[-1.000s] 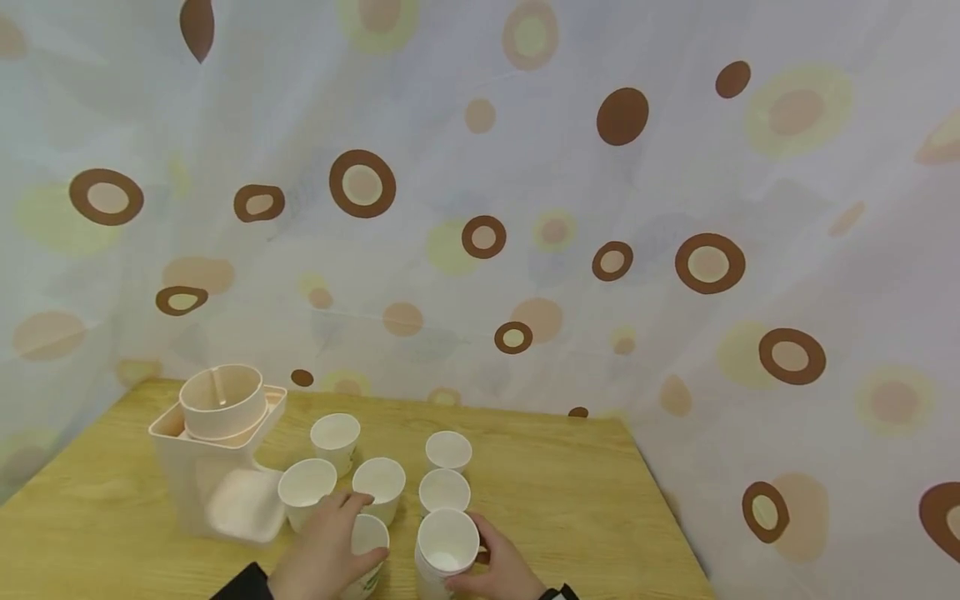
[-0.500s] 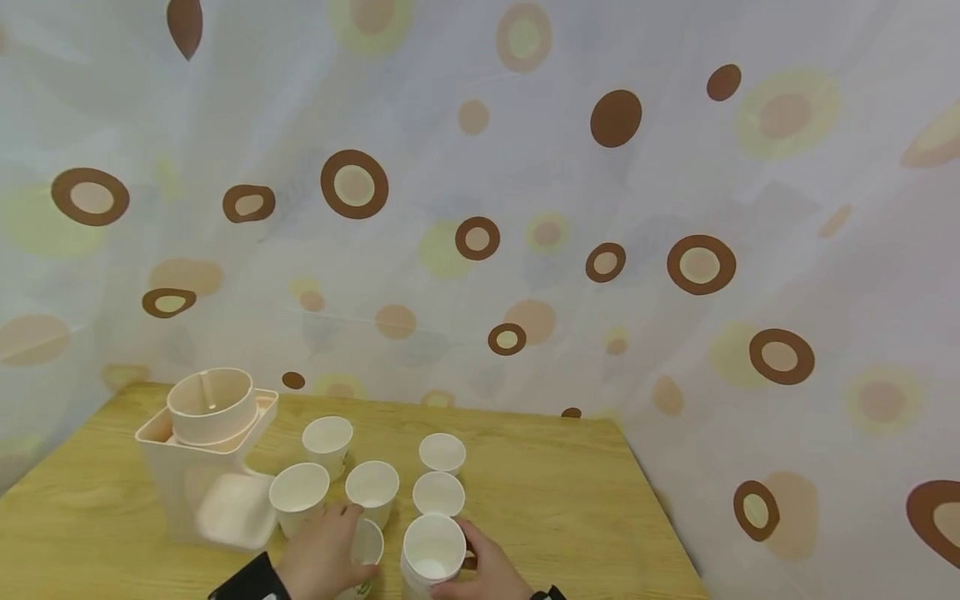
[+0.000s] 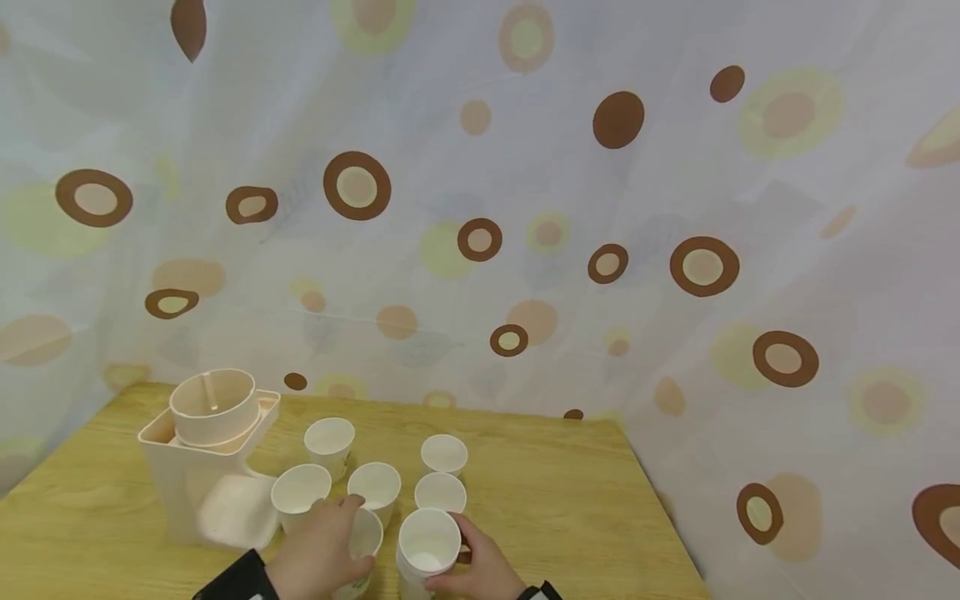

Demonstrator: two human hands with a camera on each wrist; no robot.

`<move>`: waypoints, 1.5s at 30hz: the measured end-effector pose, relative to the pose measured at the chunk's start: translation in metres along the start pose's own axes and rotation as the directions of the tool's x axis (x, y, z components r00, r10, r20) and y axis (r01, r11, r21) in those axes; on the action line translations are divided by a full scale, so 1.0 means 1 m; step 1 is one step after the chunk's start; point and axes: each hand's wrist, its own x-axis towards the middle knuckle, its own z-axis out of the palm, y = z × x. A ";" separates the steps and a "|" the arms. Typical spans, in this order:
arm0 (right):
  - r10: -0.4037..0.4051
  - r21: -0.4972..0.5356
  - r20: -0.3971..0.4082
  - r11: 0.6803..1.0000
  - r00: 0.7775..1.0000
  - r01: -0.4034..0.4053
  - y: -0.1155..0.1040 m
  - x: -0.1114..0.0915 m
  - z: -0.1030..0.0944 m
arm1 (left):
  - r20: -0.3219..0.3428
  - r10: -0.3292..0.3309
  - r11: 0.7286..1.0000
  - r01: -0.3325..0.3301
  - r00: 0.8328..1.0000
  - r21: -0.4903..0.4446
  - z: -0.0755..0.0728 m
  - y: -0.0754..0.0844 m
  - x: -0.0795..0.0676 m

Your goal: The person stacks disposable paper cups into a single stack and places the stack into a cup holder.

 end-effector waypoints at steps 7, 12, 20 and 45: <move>0.004 0.012 -0.005 1.000 1.000 -0.004 0.000 -0.002 0.002 | -0.164 0.044 0.999 -0.045 0.985 -0.001 -0.025 0.014 -0.005; 0.006 0.013 -0.006 1.000 1.000 -0.006 -0.001 -0.002 0.001 | -0.274 0.105 0.995 -0.100 0.956 0.030 -0.041 0.027 -0.005; 0.008 0.015 -0.005 1.000 1.000 -0.008 -0.002 -0.003 0.001 | -0.328 0.155 0.985 -0.171 0.932 -0.020 -0.070 0.056 0.002; 0.205 0.113 0.053 0.971 0.977 -0.210 -0.008 -0.002 0.000 | -0.047 0.289 0.957 -0.290 0.956 -0.024 -0.053 0.091 0.016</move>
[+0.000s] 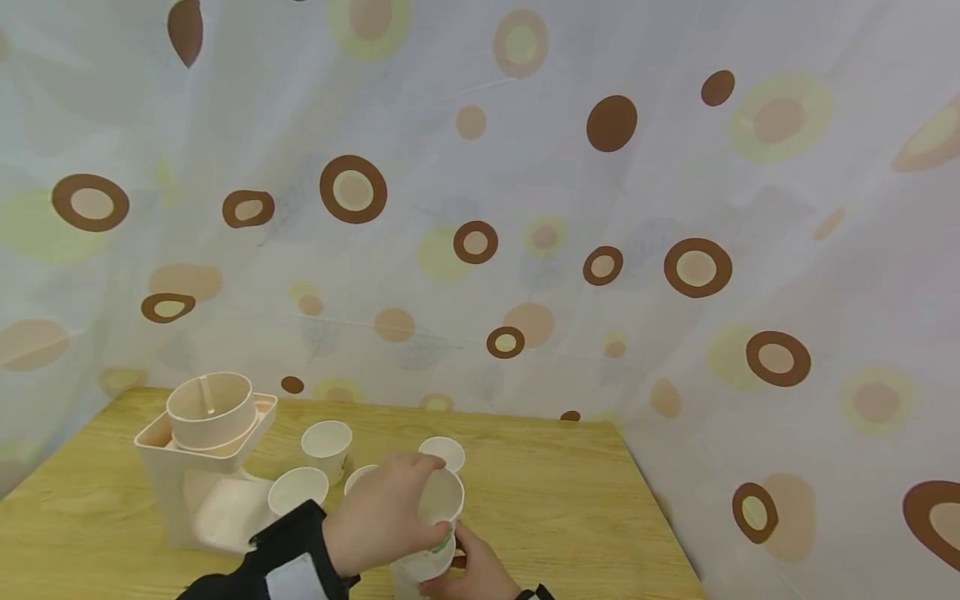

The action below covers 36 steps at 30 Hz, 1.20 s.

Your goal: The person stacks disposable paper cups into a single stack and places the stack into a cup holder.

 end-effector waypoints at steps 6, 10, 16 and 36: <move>-0.002 0.002 -0.006 1.000 1.000 0.002 0.000 -0.001 0.001 | 0.046 -0.017 1.000 0.017 0.999 0.005 0.006 -0.003 0.001; 0.015 0.012 -0.012 1.000 1.000 -0.015 -0.001 -0.001 0.001 | 0.042 -0.011 1.000 0.009 0.999 0.029 0.011 -0.005 0.001; 0.034 0.026 -0.021 0.999 0.999 -0.033 -0.002 0.000 0.002 | 0.034 0.004 0.999 -0.005 0.999 0.041 0.013 -0.005 -0.001; 0.069 0.062 -0.023 0.996 0.997 -0.067 -0.002 0.000 0.003 | 0.024 0.031 0.999 -0.031 0.999 0.031 0.019 -0.009 -0.001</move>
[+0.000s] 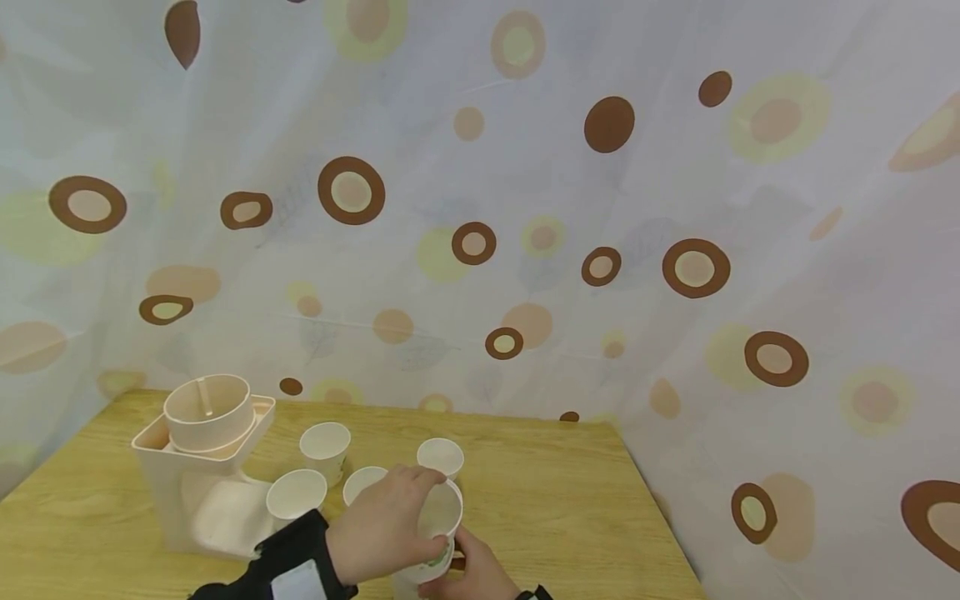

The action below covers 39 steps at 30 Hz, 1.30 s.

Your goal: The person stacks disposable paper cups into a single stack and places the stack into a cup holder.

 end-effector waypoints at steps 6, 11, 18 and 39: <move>-0.008 0.005 0.008 1.000 1.000 0.008 0.000 -0.001 0.000 | 0.033 0.000 1.000 0.001 0.999 -0.013 0.005 -0.005 0.001; -0.054 -0.031 0.028 0.998 0.998 0.055 0.003 0.000 -0.002 | 0.039 -0.003 0.999 0.004 0.999 -0.035 0.011 -0.009 0.002; -0.090 -0.072 0.050 0.993 0.995 0.094 0.005 0.001 -0.004 | 0.067 -0.008 0.998 0.012 0.998 -0.068 0.013 -0.012 0.004; -0.123 -0.152 -0.087 0.982 0.989 0.109 0.006 -0.004 0.003 | 0.077 0.033 0.999 -0.029 0.996 -0.046 0.021 -0.026 0.002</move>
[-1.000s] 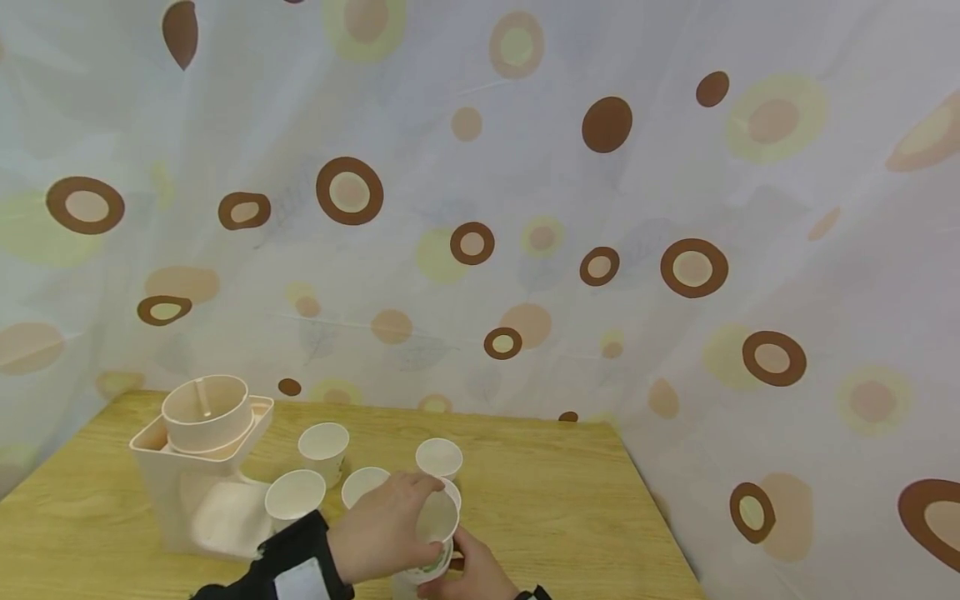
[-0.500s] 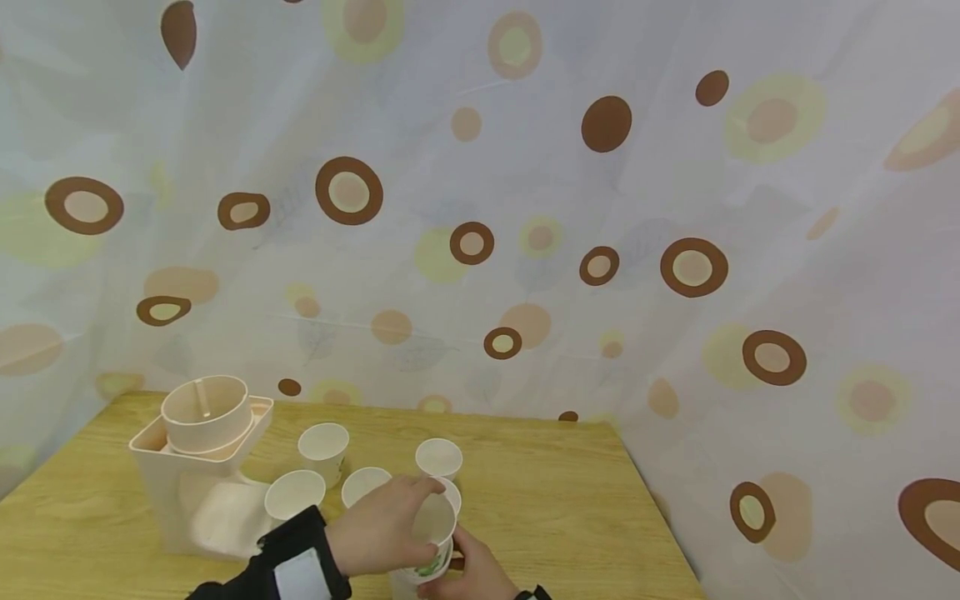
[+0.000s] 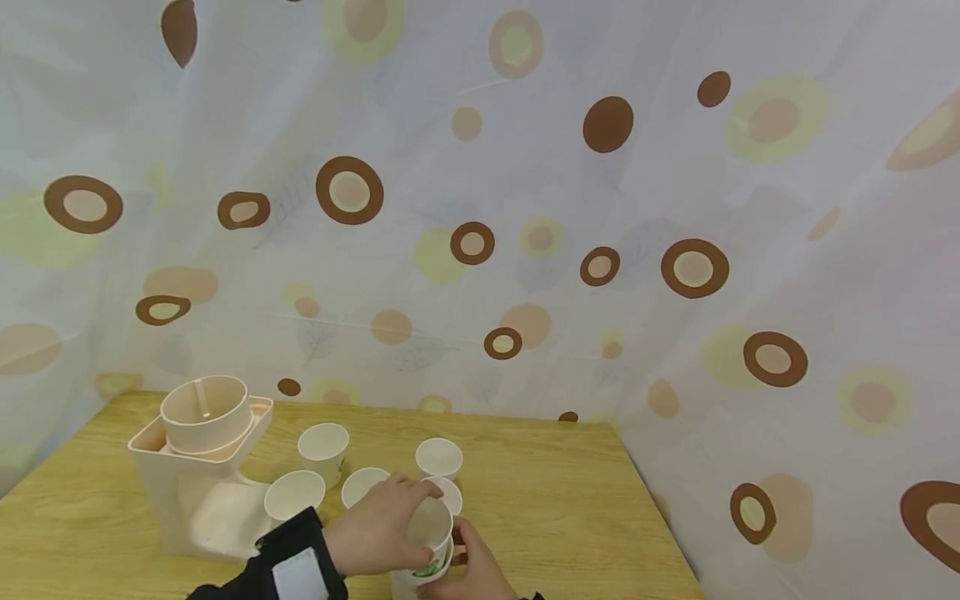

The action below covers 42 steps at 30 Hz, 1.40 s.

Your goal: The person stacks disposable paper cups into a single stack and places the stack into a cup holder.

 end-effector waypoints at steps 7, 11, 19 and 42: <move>0.015 0.002 -0.017 1.000 1.000 -0.015 0.002 -0.002 -0.002 | 0.031 0.009 1.000 -0.010 0.999 0.013 0.005 -0.003 0.000; 0.021 0.013 -0.035 1.000 0.999 -0.021 0.004 -0.002 -0.002 | 0.040 0.015 1.000 -0.015 0.999 0.014 0.008 -0.004 0.000; 0.031 0.031 -0.049 0.999 0.998 -0.029 0.003 -0.003 -0.002 | 0.039 0.012 1.000 -0.012 0.999 0.011 0.010 -0.006 0.001; -0.005 0.011 -0.074 1.000 0.997 0.006 0.004 -0.004 0.000 | 0.034 0.047 0.999 -0.047 0.998 0.000 0.019 -0.012 -0.003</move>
